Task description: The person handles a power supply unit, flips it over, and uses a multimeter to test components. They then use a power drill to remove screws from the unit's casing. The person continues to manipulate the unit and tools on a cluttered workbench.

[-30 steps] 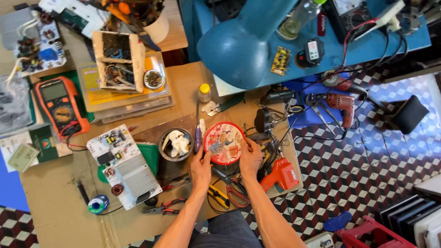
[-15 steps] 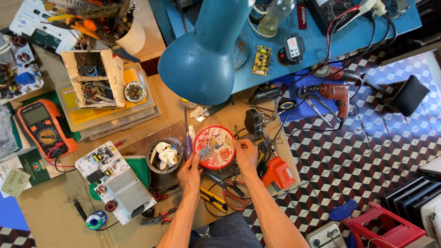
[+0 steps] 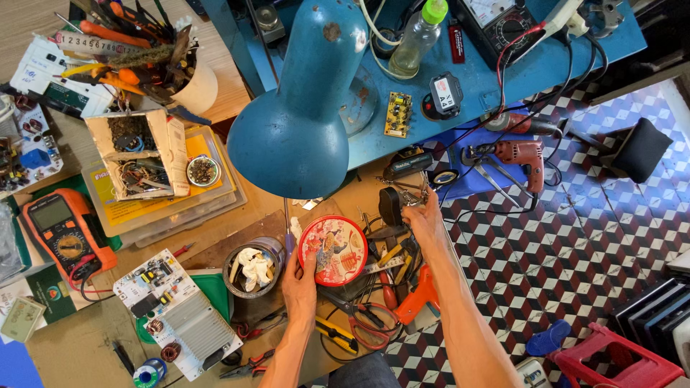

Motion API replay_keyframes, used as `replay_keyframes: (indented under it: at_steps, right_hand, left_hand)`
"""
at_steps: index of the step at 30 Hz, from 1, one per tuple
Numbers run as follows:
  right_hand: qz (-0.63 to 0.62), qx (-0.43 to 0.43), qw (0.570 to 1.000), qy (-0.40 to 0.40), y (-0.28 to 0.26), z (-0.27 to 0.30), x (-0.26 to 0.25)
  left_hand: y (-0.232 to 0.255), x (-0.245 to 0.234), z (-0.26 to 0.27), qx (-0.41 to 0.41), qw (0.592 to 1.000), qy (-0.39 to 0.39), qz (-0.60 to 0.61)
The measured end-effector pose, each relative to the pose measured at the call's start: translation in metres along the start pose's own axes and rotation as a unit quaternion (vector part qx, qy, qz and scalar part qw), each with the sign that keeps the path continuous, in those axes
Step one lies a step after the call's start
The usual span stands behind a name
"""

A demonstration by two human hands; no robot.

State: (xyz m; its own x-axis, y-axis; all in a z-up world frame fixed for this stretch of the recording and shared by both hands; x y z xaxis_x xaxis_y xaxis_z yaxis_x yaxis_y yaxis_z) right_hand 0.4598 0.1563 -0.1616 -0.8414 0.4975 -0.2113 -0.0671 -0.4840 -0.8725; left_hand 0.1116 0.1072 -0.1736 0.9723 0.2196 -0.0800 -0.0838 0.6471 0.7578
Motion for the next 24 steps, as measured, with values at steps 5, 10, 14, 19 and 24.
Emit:
replay_keyframes:
  at_steps: [5,10,14,19,24]
  right_hand:
    - [0.039,-0.040,0.998,0.015,-0.013,-0.007,0.007]
    - [0.036,-0.122,0.990,0.058,-0.017,0.028,0.008]
    - [0.204,-0.103,0.974,0.007,-0.037,0.022,0.022]
    - [0.205,-0.095,0.973,-0.055,-0.075,0.036,0.026]
    - [0.121,-0.069,0.990,-0.002,-0.109,0.082,-0.010]
  left_hand:
    - [0.016,0.007,-0.003,-0.019,0.996,0.051,-0.067]
    - [0.025,0.019,-0.015,-0.006,0.992,0.045,-0.122]
    - [0.030,0.022,-0.018,0.011,0.993,0.041,-0.108]
    - [0.025,0.016,-0.015,0.011,0.991,0.015,-0.131]
    - [0.009,0.014,-0.029,0.018,0.994,0.027,-0.105]
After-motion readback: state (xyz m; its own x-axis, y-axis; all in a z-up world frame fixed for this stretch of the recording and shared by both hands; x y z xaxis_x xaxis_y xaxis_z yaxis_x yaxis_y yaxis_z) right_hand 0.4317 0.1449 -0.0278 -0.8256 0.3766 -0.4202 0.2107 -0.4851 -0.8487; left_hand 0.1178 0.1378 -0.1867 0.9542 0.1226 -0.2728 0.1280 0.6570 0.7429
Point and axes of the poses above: each hand's wrist, its own z-axis away from the middle knuckle, its own x-axis out of the palm, y = z × x, the point moved 7 cm from there along -z, towards the middle knuckle, and after that the axes turned 5 degrees about -z, right-handed, at the moved point
